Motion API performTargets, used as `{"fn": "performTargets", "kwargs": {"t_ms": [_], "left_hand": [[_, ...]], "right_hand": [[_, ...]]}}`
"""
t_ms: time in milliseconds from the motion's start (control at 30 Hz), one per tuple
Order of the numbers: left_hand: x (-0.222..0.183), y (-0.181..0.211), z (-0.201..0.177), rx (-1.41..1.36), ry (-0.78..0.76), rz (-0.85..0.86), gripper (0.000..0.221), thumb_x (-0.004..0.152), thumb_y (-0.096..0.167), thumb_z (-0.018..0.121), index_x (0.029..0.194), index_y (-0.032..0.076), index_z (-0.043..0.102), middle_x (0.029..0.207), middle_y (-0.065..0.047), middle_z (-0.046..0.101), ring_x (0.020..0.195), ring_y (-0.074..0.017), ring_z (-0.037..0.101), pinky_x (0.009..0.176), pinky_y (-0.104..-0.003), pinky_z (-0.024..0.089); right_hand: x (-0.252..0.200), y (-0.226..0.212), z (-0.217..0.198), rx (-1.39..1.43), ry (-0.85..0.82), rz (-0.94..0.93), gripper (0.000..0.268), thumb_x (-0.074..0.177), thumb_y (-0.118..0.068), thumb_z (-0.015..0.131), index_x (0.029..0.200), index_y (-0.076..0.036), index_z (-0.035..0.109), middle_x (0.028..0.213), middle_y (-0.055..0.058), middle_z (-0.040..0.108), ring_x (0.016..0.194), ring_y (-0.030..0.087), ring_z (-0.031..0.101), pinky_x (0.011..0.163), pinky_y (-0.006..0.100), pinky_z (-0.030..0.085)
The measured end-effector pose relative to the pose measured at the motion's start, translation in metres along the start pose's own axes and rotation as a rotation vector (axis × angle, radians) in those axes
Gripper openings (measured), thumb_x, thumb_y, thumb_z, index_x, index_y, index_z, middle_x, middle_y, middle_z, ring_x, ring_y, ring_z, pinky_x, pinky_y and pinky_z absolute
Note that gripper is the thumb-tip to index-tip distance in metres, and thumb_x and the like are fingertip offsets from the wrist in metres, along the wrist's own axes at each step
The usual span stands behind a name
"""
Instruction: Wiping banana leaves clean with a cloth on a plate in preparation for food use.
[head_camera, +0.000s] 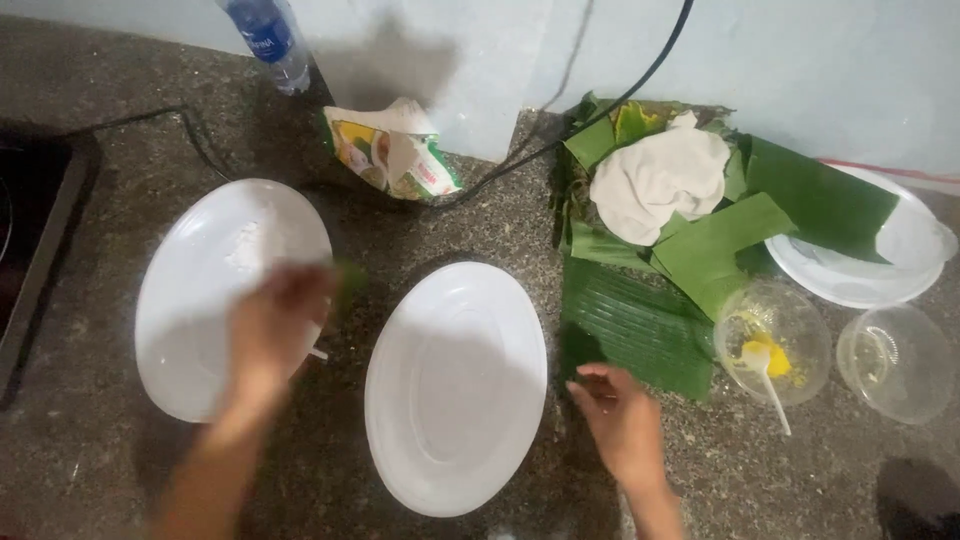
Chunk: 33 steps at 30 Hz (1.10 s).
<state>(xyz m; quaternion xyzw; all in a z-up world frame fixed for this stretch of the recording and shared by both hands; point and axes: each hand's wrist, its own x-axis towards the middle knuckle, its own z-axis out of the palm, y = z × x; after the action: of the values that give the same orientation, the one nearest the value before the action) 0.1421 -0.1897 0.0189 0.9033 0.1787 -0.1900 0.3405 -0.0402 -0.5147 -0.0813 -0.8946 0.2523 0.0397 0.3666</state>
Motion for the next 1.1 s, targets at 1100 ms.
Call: {"fn": "performTargets", "kwargs": {"t_ms": [1100], "left_hand": [[-0.086,0.002,0.132,-0.516,-0.449,0.156,0.031,0.083,0.033,0.073,0.104,0.012,0.081,0.091,-0.005,0.084,0.087,-0.0144,0.08,0.078,-0.027,0.068]], "right_hand": [[-0.016,-0.067,0.045,0.273,0.105,-0.427,0.015,0.084,-0.009,0.075,0.099,-0.013,0.075,0.097,0.003,0.078,0.081,0.016,0.076,0.075,0.029,0.065]]}}
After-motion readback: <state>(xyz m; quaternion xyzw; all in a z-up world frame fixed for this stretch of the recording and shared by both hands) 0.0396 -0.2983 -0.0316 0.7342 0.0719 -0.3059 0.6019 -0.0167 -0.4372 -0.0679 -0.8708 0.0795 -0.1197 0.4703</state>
